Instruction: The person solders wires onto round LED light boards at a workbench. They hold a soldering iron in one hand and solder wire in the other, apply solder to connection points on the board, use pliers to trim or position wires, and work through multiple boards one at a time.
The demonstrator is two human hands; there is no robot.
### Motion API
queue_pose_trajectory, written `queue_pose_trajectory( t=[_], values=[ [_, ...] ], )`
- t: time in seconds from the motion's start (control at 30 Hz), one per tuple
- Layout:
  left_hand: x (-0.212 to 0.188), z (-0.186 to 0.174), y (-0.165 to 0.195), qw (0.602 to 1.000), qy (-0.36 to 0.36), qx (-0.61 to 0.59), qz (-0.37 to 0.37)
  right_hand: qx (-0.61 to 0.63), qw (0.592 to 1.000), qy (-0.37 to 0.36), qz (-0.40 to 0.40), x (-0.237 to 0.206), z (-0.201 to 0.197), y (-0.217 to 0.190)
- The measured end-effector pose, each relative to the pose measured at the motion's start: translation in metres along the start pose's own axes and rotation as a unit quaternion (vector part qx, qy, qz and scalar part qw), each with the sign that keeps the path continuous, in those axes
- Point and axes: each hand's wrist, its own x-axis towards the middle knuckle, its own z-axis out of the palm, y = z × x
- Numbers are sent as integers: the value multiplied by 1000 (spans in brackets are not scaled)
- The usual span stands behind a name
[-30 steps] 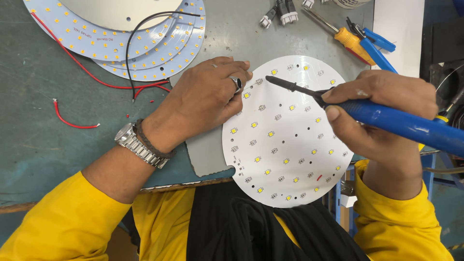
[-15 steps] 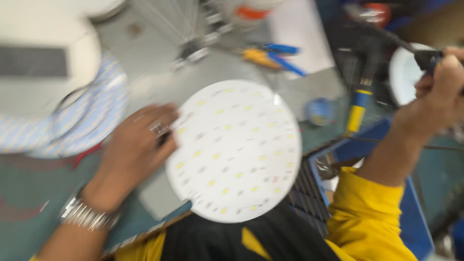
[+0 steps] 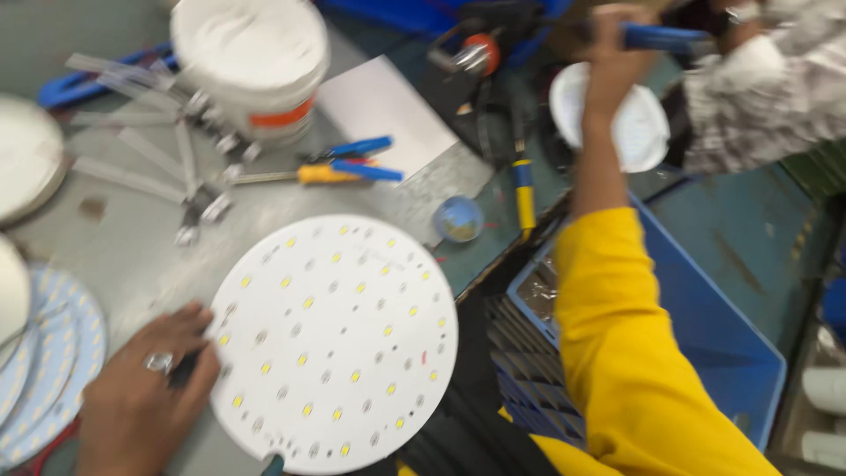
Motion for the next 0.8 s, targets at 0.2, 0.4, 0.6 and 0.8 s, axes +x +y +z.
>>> queue_pose_trajectory(
  t=[0.2,0.4,0.6,0.8],
  values=[
    [12,7,-15,996,-15,-36,79,192,912,-6,363,-31,42,-10],
    [6,-8,3,997,-11,40,60,491,669,-133,542,-72,65,-112],
    [17,-18,12,998,9,15,66,221,743,-584,241,-124,147,-228],
    [18,-20,10,998,23,2,67,-102,781,-596,-156,-147,206,-269]
  ],
)
